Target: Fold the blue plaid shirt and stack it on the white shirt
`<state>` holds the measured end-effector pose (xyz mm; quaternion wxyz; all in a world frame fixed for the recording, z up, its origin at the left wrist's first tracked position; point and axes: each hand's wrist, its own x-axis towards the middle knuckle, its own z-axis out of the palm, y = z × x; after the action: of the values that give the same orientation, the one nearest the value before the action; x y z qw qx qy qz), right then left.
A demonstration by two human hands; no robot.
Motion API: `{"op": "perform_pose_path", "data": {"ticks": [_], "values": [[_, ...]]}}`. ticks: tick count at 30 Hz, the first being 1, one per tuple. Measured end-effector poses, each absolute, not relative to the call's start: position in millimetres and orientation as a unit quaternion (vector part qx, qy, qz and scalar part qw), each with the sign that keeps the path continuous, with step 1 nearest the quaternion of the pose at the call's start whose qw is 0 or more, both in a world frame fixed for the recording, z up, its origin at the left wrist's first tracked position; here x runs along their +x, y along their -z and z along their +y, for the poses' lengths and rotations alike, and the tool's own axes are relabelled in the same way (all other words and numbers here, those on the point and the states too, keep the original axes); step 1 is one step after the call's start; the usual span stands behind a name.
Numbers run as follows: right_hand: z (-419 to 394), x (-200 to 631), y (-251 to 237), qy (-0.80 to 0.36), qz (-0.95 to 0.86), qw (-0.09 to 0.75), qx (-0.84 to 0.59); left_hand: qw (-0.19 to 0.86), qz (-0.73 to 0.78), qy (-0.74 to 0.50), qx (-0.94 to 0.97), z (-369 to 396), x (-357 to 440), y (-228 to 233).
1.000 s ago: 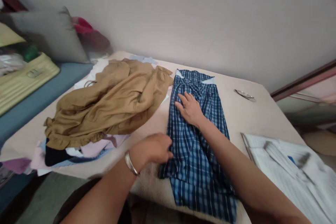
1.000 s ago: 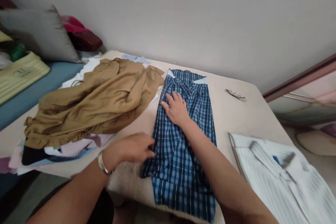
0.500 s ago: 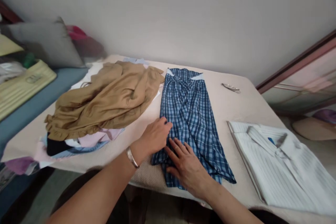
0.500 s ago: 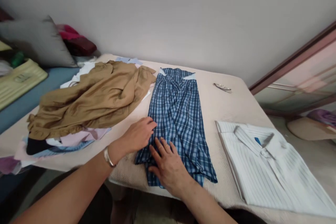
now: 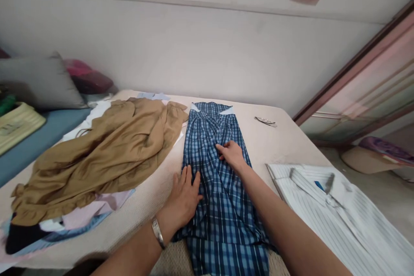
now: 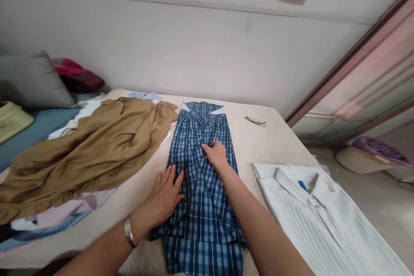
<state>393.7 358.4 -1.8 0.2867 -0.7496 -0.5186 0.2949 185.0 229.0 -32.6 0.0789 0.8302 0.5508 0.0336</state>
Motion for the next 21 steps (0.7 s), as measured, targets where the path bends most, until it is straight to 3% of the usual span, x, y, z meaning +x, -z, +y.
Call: {"op": "perform_pose_path", "data": {"ticks": [5,10,13,16,18,21], "values": [[388,383,12,-0.286,-0.504,0.283,-0.764,0.097,0.562,-0.026,0.821,229,185,35],[377,388,7,-0.044,-0.576,0.164,-0.800,0.114,0.563,-0.032,0.818,232,186,41],[385,376,6,0.037,-0.684,0.162,-0.710,0.091,0.556,-0.054,0.825,231,184,40],[401,361,17,0.028,-0.769,0.145,-0.622,0.093,0.538,-0.108,0.831,235,181,28],[410,355,31,0.001,-0.781,0.120,-0.613,0.144,0.521,-0.178,0.822,248,186,13],[415,355,50,-0.024,-0.779,0.101,-0.618,0.314,0.484,-0.290,0.763,298,207,-7]]}}
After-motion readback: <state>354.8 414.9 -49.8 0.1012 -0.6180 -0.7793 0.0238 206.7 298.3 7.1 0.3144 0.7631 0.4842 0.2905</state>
